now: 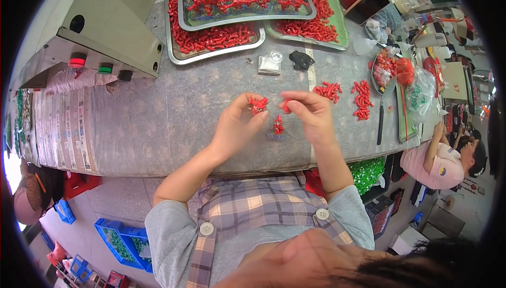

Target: The person assembles small red plastic components by hand, then places the assembled parts into a plastic bag.

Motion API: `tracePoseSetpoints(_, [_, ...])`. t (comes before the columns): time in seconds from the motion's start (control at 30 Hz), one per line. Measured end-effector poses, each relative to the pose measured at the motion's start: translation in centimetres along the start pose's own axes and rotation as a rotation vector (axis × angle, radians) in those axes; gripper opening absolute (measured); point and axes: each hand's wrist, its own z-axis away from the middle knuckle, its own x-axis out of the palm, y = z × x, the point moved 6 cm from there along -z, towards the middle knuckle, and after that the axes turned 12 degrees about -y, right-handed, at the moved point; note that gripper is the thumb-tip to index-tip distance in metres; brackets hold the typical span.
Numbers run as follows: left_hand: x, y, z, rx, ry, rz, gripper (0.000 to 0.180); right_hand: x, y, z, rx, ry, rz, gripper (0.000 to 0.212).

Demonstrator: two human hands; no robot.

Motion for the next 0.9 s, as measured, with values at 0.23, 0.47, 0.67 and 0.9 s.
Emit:
tracePoseSetpoints(0.23, [-0.2, 0.8, 0.4, 0.183, 0.14, -0.104, 0.03, 2.0, 2.1, -0.2, -0.038, -0.038, -0.217, 0.012])
tracePoseSetpoints(0.47, [-0.3, 1.3, 0.2, 0.183, 0.113, -0.214, 0.019, 2.0, 2.0, 0.5, -0.015, 0.016, -0.099, 0.014])
tracePoseSetpoints(0.67, [0.1, 0.7, 0.0, 0.061, 0.015, 0.055, 0.014, 1.9, 2.0, 1.1, 0.006, -0.039, -0.059, 0.018])
tracePoseSetpoints(0.9, [0.3, -1.0, -0.1, -0.071, -0.047, 0.389, 0.009, 2.2, -0.4, 1.0, -0.166, -0.014, 0.504, 0.019])
